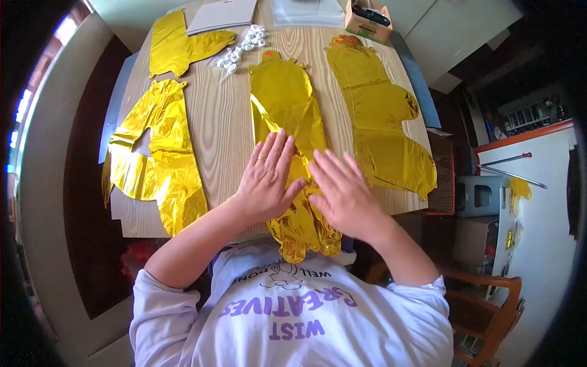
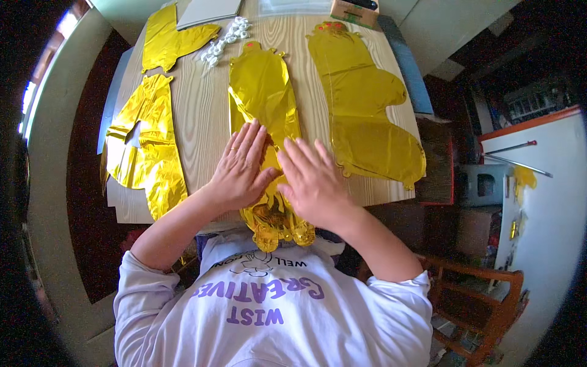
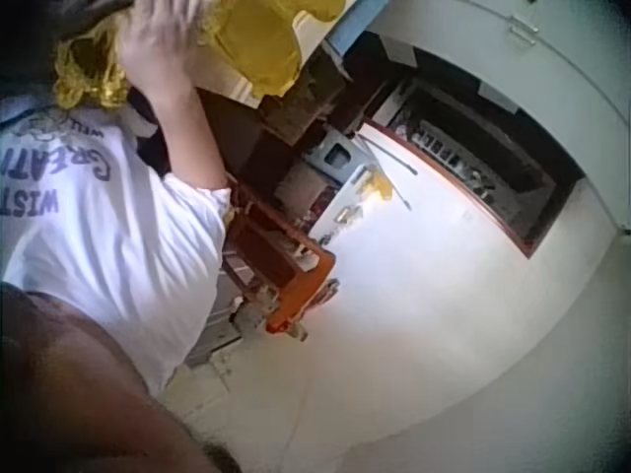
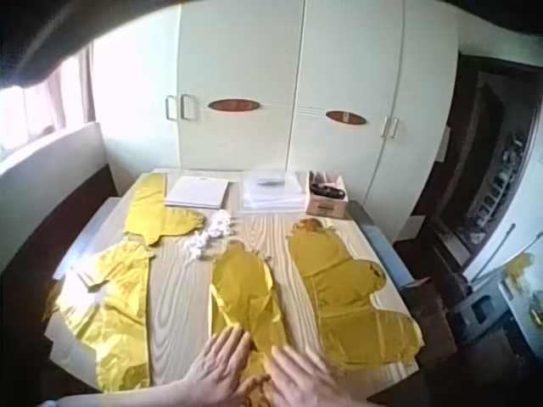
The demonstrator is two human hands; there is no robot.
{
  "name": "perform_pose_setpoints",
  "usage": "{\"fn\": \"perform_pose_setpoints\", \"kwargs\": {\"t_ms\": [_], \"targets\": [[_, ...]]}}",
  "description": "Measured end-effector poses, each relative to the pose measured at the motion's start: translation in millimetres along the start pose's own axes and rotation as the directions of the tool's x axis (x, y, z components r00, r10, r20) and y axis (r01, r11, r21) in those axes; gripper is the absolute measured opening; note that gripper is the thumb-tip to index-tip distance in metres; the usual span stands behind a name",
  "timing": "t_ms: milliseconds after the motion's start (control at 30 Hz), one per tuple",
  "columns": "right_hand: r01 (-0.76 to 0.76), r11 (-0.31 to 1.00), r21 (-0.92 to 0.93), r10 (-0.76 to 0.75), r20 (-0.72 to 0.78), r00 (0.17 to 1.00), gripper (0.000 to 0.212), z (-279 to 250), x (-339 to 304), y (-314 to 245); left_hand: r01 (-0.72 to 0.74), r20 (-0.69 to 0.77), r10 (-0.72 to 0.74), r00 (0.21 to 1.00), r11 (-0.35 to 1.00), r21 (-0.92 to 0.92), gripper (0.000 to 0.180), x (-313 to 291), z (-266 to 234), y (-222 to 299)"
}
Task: Manually folding gold foil balloons and placing them into clear plastic bags with instruction cards.
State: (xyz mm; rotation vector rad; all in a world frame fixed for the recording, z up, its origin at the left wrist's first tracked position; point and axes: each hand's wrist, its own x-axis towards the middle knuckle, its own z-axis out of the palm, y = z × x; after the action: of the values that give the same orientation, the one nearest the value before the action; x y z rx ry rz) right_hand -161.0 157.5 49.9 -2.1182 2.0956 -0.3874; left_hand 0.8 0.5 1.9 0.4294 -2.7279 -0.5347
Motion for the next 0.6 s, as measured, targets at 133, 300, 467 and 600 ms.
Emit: {"fn": "perform_pose_setpoints", "kwargs": {"t_ms": [133, 300, 467, 600], "targets": [[-0.014, 1.000, 0.019, 0.015, -0.076, 0.997, 0.058, 10.1, -13.4, -0.3, -0.047, -0.086, 0.030, 0.996, 0.979, -0.200, 0.069, 8.2, -24.4, -10.2], [-0.040, 0.999, -0.028, 0.035, -0.158, 0.987, 0.050, 6.5, -6.8, 19.4, -0.051, -0.138, 0.044, 0.989, 0.998, -0.046, 0.039, -0.6, -44.9, -24.8], [0.028, 0.998, -0.052, -0.034, -0.106, 0.994, 0.043, 16.2, 5.2, 38.7, -0.109, -0.070, 0.110, 0.992, 0.994, 0.012, 0.039, -4.1, -36.1, -29.1], [0.052, 0.996, -0.079, -0.060, -0.112, 0.992, 0.042, 19.4, 5.8, 40.2, -0.108, -0.073, 0.110, 0.991, 0.994, 0.024, 0.042, -5.4, -34.1, -28.9]]}}
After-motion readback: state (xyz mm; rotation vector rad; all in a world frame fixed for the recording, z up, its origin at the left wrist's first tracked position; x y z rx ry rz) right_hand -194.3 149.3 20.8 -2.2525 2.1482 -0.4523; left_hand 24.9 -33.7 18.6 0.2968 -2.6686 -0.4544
